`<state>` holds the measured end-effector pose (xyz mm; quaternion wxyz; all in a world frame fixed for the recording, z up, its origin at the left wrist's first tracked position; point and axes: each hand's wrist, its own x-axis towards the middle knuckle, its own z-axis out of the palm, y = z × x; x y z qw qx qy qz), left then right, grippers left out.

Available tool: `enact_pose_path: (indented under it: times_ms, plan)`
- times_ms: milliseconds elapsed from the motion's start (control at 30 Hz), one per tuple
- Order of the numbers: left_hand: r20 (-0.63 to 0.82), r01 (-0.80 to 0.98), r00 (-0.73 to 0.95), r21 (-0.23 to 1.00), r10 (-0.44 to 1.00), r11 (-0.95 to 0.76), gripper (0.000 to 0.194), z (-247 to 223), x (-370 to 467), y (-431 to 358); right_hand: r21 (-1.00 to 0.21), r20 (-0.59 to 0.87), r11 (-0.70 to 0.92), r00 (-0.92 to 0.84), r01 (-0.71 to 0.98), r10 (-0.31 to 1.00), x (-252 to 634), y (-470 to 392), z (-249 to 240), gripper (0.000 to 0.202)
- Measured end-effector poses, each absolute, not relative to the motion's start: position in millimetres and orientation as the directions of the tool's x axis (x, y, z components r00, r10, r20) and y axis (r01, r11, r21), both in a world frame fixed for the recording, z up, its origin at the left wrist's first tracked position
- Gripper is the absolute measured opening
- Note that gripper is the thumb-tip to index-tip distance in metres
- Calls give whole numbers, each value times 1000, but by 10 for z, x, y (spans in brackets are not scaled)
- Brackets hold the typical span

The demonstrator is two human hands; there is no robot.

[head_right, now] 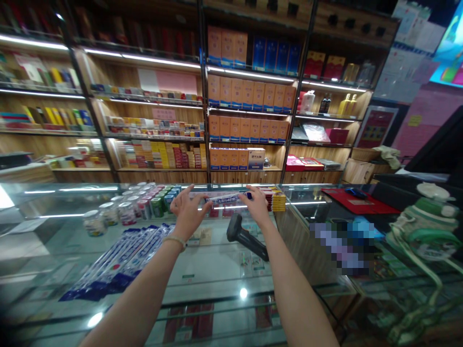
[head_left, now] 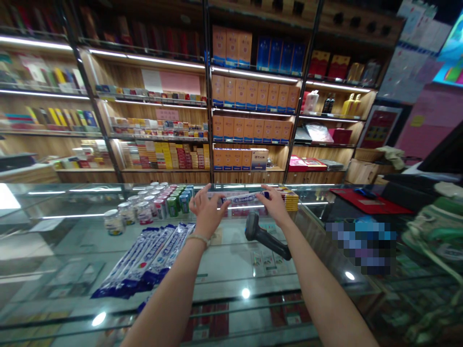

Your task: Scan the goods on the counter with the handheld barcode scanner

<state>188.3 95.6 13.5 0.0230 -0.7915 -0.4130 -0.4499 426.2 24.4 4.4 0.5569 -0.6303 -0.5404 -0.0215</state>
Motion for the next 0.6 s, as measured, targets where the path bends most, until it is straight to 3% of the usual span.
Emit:
enact_pose_path:
  times_ms: [233, 600]
  plan:
    - [706, 683, 257, 350, 660, -641, 18, 111, 1873, 998, -667, 640, 214, 403, 714, 654, 4253, 249, 28, 31]
    - [688, 713, 282, 315, 669, -626, 20, 135, 1896, 930, -483, 770, -62, 457, 874, 446, 4166, 230, 8, 21]
